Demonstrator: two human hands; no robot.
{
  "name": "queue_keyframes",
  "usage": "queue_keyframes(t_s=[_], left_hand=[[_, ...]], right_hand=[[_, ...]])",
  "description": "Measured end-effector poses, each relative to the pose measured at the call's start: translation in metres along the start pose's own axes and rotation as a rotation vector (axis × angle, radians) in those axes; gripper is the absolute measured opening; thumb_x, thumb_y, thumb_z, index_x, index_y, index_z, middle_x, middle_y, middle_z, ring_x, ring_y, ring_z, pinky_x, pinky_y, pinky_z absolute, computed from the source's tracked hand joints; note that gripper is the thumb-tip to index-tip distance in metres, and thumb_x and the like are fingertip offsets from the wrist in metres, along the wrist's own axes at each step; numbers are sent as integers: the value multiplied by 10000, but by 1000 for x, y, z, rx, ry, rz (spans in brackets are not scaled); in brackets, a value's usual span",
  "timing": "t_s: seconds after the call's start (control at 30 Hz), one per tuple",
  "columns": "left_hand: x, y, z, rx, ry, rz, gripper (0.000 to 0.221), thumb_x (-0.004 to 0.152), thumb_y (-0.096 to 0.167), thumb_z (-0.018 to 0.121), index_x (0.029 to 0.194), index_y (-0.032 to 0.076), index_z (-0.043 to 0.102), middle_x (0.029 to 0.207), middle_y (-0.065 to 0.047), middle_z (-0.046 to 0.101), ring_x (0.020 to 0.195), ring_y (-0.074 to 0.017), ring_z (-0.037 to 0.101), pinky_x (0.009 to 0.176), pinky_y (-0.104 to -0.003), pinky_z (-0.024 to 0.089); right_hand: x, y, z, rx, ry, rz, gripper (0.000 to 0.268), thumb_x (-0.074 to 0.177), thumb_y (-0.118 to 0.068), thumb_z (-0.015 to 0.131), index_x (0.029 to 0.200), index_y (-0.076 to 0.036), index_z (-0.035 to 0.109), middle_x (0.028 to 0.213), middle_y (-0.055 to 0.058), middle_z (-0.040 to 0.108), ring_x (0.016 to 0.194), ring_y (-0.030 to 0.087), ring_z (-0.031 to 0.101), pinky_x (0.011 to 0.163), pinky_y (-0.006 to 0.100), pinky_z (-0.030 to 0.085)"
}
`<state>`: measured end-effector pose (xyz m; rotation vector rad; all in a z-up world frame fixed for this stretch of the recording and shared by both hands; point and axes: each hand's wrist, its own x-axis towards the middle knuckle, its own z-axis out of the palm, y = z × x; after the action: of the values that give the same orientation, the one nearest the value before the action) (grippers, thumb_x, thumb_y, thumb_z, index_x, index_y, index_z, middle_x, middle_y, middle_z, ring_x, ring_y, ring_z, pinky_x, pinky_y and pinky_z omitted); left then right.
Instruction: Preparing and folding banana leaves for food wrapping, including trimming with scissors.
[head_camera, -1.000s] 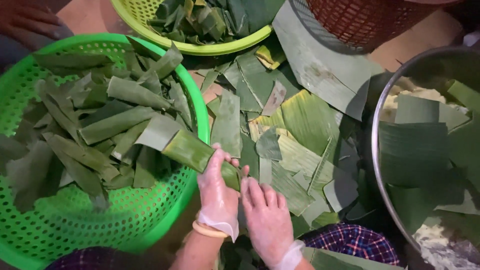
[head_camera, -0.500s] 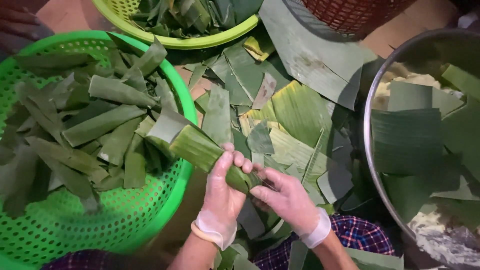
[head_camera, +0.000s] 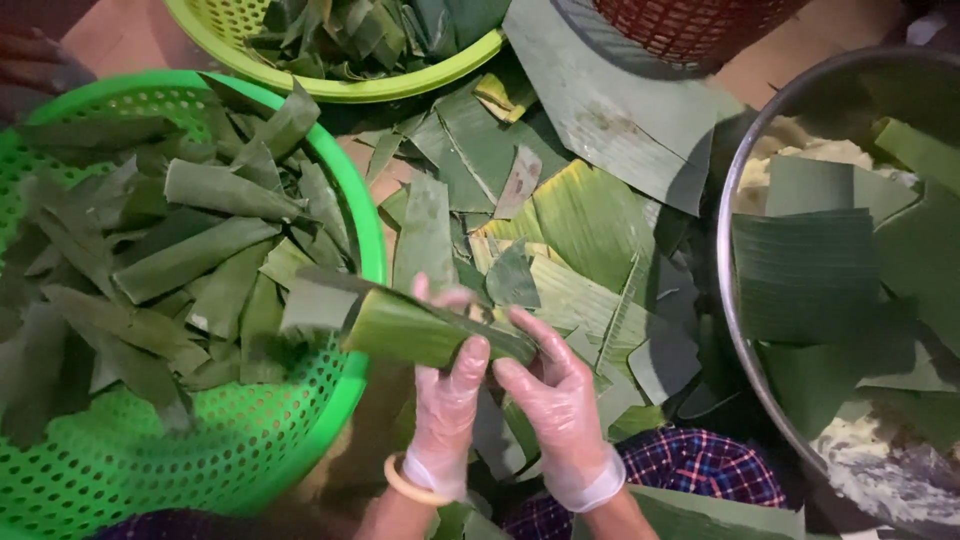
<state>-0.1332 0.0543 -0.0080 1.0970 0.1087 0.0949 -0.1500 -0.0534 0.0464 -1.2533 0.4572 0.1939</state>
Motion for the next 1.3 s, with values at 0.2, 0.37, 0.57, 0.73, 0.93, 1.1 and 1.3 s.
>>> queue_keyframes(t_s=[0.2,0.37,0.57,0.73,0.93,1.1,1.3], left_hand=[[-12,6,6,-170,249,-372,587,749,166,790,1291,8,629,1069,-95,687,869,-164,595,740,-287,450],[-6,-2,-6,-97,299,-457,426,787,-55,714,1207,-31,644,990,-135,671,747,-184,587,719,-287,490],[11,10,-25,765,-233,-385,743,661,189,751,1374,136,549,1152,-104,774,966,-248,760,830,-324,586],[-2,19,-12,1144,-671,-243,454,692,445,799,1050,214,640,884,-78,776,767,-390,708,641,-481,539],[1,26,-17,1134,-776,-302,403,782,389,698,1143,215,654,953,-103,768,823,-420,676,675,-495,526],[3,13,-29,944,-758,-310,443,781,339,705,1155,113,635,966,-118,764,804,-344,675,719,-429,538],[8,-1,-37,532,-555,-596,763,793,359,698,1431,-17,515,1448,-174,605,1292,-279,605,1068,-364,474]], right_hand=[[-3,41,-4,-449,49,-315,654,763,5,735,1402,-23,601,922,67,730,696,128,646,620,236,519],[-9,55,-19,-608,-76,-442,533,794,-52,754,1314,10,655,917,60,686,725,135,588,625,244,500],[-8,-12,-54,-1301,-11,-763,581,764,-200,826,1313,-110,660,1292,134,627,1196,283,571,979,392,542],[12,-46,-46,-1930,-567,-853,722,753,-417,742,1386,-140,532,1153,96,702,1259,327,579,1094,607,387],[23,-53,-59,-1850,-671,-929,479,799,-226,619,1273,-155,628,958,34,682,890,251,643,930,457,470],[21,-45,-58,-1811,-656,-1095,405,820,-202,621,1200,-62,640,944,53,658,864,229,628,853,372,488],[15,-36,-83,-1926,-566,-985,718,758,-247,609,1449,-120,463,1502,103,483,1371,327,445,1101,563,335]])
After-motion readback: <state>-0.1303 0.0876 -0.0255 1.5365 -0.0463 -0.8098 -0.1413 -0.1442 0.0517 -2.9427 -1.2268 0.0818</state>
